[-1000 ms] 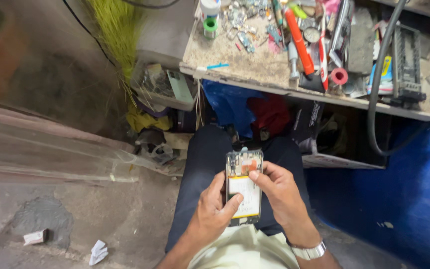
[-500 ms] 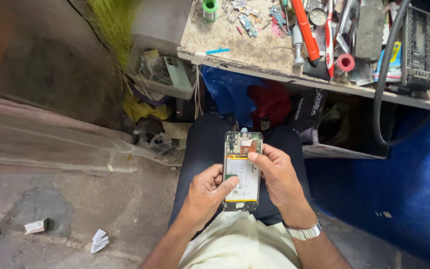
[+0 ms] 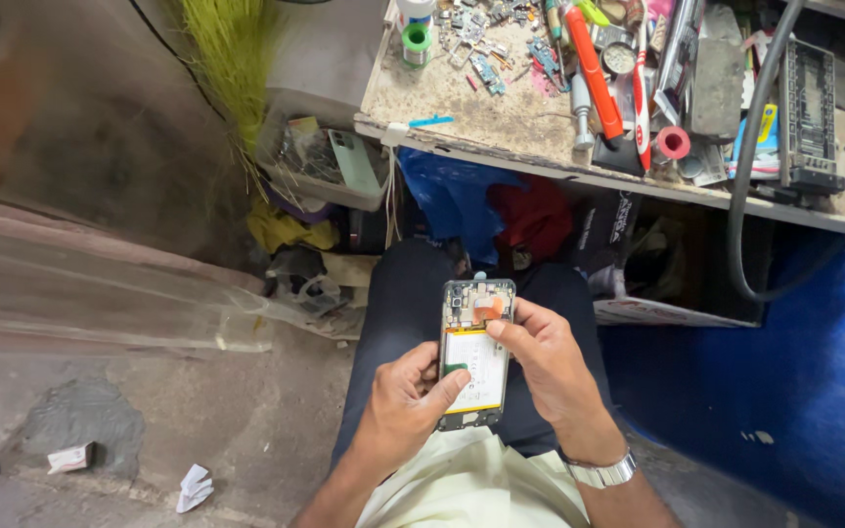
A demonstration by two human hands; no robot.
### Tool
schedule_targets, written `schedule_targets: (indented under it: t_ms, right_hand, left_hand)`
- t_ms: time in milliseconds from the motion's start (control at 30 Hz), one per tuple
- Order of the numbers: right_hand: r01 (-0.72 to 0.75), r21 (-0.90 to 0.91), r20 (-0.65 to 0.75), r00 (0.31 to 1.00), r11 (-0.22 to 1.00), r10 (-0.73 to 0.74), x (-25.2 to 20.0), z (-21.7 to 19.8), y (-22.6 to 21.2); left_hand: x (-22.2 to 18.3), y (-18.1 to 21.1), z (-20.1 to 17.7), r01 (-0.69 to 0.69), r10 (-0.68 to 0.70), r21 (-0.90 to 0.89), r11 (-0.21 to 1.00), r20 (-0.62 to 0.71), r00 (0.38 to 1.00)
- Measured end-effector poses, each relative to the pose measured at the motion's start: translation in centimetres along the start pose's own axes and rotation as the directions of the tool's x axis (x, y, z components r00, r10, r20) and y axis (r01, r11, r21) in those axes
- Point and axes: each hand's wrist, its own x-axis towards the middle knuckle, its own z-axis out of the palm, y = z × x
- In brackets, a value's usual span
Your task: The person disassembles a smartphone, removes the battery, and uses a screwdriver to unscrew internal components. They then reassemble the phone by placing the back cover and securing it with screws.
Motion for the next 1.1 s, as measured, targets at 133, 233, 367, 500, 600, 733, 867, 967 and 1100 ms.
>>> schedule_targets:
  t_ms: [133,233,367,500,600,733,867,967,1100]
  right_hand:
    - [0.005,0.003,-0.001,1.0,1.0,-0.005,-0.1,0.1,-0.1]
    - [0.011,0.008,0.002,1.0,1.0,-0.011,-0.1,0.2,-0.2]
    - [-0.013,0.029,0.023,1.0,1.0,0.012,0.0,0.2,-0.4]
    - [-0.001,-0.002,0.028,1.0,1.0,0.001,-0.1,0.2,-0.4]
    - [0.003,-0.004,0.015,1.0,1.0,-0.003,-0.2,0.1,0.0]
    - [-0.026,0.02,0.024,0.999,0.999,0.026,-0.2,0.1,0.3]
    - [-0.121,-0.009,0.057,0.991,0.993,0.121,-0.2,0.7,-0.3]
    - [0.132,-0.246,-0.151,0.973,0.96,-0.172,-0.3,2.3,-0.9]
    - [0.328,-0.699,-0.063,0.857,0.635,-0.512,-1.9,4.3,-1.9]
  left_hand:
    - [-0.1,0.3,0.2,-0.025,0.028,0.086,0.996,-0.027,0.999]
    - [-0.3,0.5,0.3,-0.024,0.029,0.117,0.993,-0.04,0.999]
    - [-0.4,0.3,0.2,-0.032,0.036,0.105,0.994,-0.031,0.999]
    - [-0.3,-0.1,-0.2,-0.031,0.031,0.023,0.999,0.008,0.999]
    - [-0.2,-0.6,-0.3,-0.007,0.012,-0.093,0.996,0.047,0.999]
    - [0.2,-0.7,-0.4,-0.028,0.03,-0.054,0.998,0.023,0.999]
    - [1.1,-0.5,-0.3,-0.08,0.078,-0.035,0.996,-0.061,0.995]
    - [1.1,-0.2,-0.1,-0.118,0.133,0.115,0.986,-0.134,0.982]
    - [0.8,0.1,0.5,-0.134,0.248,0.416,0.899,-0.233,0.94]
